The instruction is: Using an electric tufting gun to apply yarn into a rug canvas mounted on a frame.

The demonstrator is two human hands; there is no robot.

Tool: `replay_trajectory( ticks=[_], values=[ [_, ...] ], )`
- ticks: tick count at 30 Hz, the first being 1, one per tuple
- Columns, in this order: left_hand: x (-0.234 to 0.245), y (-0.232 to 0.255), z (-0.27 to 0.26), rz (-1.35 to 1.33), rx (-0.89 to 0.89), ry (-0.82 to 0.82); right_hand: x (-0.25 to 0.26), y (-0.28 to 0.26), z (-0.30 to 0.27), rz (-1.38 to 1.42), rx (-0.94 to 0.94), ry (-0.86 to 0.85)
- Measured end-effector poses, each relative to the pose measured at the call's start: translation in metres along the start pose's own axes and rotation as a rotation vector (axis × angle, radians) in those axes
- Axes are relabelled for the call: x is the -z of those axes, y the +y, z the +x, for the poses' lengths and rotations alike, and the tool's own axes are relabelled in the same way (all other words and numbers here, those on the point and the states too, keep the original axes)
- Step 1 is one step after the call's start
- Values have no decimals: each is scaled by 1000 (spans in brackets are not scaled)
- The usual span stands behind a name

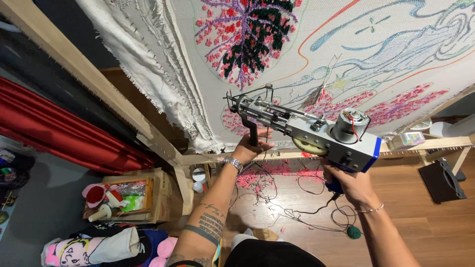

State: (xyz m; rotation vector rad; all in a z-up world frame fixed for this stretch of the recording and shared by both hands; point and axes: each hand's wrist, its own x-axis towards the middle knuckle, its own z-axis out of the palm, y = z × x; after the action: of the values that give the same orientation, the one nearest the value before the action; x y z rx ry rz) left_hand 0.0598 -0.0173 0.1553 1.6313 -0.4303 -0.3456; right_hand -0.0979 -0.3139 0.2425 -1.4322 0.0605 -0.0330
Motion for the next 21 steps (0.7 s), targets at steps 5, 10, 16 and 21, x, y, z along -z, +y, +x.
replay_trajectory(
  ticks=[5, 10, 16, 21],
  values=[
    [-5, 2, -1, 229, 0, 111, -2, 4, -3, -56, 14, 9],
    [-11, 12, -5, -32, 110, 156, -13, 2, -1, -201, 39, 49],
    [-7, 29, -4, 3, 196, 231, -18, 3, 7, -262, 65, 124],
    [-1, 17, 10, -153, -53, 242, -18, 1, 17, -483, 91, 182]
  ],
)
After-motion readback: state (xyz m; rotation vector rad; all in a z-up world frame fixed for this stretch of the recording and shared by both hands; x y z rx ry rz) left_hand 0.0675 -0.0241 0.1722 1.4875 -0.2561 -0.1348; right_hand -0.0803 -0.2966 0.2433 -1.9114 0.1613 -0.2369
